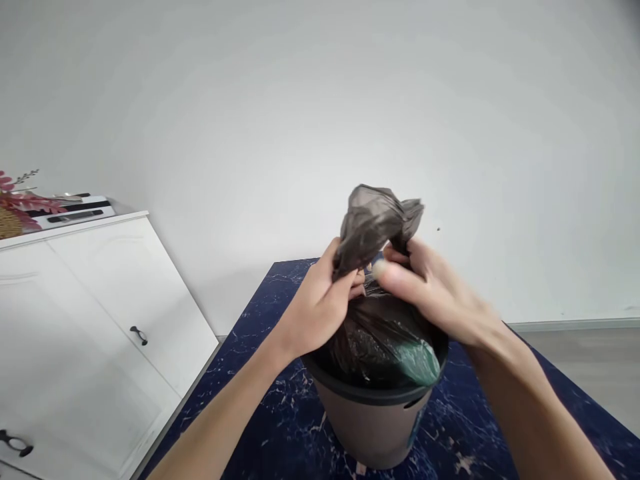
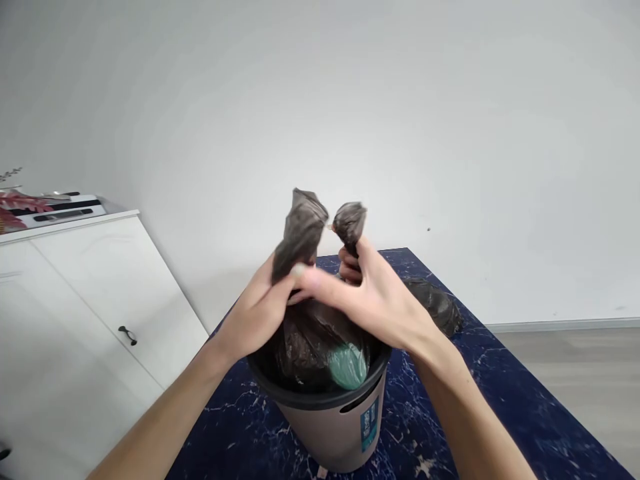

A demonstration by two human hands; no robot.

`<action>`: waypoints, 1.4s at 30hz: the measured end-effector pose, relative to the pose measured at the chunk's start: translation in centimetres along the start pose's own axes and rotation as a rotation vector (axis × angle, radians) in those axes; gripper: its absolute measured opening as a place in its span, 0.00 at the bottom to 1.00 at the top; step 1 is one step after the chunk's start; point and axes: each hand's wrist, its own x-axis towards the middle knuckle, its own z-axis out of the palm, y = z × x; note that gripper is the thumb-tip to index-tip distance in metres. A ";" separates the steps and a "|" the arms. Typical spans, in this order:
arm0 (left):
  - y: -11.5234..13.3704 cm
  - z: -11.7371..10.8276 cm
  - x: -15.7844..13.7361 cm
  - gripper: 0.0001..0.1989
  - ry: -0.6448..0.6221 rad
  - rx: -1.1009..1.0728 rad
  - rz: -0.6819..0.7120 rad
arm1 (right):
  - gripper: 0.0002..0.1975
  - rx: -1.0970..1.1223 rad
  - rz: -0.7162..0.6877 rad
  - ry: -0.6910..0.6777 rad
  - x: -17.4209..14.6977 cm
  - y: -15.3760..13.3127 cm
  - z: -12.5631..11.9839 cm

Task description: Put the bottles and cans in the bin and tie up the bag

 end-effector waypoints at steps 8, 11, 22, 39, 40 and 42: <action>1.4 1.1 -0.4 0.15 -0.194 0.897 0.170 | 0.28 -0.264 0.059 -0.076 -1.4 -1.5 1.0; 1.7 1.6 -0.3 0.17 -0.247 1.078 0.267 | 0.23 -0.232 0.077 0.012 -1.3 -1.9 1.3; 1.6 -0.5 -0.2 0.09 -0.305 0.506 0.147 | 0.23 0.060 0.207 0.162 -0.9 -1.9 0.8; -0.9 -2.8 0.7 0.08 -0.195 0.211 -0.106 | 0.15 -0.675 -0.194 -0.019 -0.8 -1.3 -2.7; -0.8 -2.7 0.6 0.08 -0.190 0.217 -0.104 | 0.15 -0.720 -0.201 -0.008 -0.8 -1.2 -2.7; -0.5 -2.6 0.5 0.07 -0.190 0.232 -0.097 | 0.17 -0.816 -0.235 -0.009 -0.7 -0.8 -2.6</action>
